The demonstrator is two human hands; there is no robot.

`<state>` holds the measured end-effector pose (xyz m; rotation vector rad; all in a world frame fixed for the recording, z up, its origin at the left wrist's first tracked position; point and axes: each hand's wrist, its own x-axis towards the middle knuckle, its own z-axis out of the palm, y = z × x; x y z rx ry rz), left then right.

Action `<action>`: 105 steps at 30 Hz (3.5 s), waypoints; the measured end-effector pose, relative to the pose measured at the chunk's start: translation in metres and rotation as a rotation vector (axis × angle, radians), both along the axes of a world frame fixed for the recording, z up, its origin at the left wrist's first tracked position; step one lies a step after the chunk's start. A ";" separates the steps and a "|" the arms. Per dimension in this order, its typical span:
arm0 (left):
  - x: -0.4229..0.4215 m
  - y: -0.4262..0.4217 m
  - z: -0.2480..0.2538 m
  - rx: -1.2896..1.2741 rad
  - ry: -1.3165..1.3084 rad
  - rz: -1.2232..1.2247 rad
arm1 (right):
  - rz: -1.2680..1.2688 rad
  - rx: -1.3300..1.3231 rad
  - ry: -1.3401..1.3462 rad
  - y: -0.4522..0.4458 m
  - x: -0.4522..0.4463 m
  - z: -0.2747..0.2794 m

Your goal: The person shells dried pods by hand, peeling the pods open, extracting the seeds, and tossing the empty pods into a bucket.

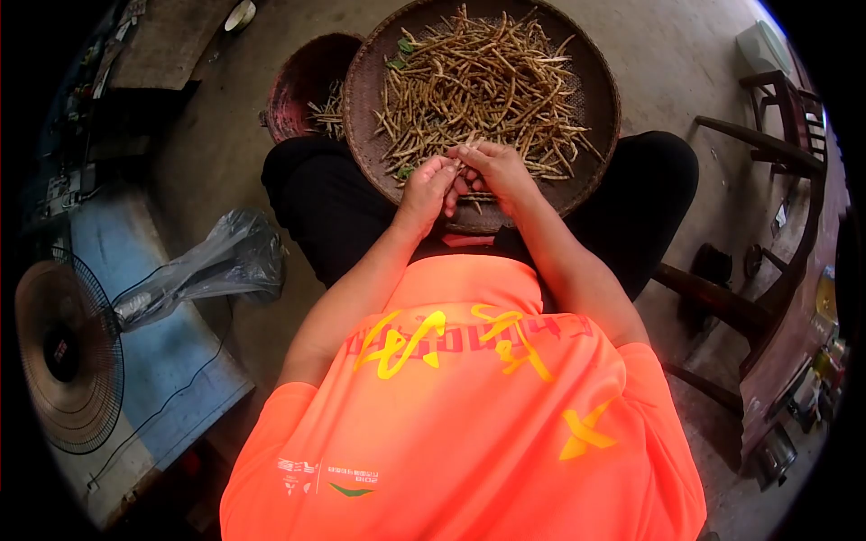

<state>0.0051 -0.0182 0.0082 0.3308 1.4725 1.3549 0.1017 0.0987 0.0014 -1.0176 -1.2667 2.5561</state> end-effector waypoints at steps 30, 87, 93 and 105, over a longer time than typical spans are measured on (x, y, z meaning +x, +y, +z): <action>-0.006 -0.001 0.000 -0.058 -0.084 0.091 | -0.041 0.213 -0.055 -0.004 -0.004 -0.011; -0.011 -0.004 -0.009 -0.149 -0.050 -0.021 | 0.022 0.232 0.015 -0.008 -0.003 -0.018; -0.013 -0.003 -0.007 -0.255 -0.025 -0.092 | -0.033 0.276 -0.012 0.003 -0.001 -0.015; -0.014 -0.004 -0.001 -0.057 -0.225 0.027 | -0.139 0.182 0.025 0.010 0.002 -0.014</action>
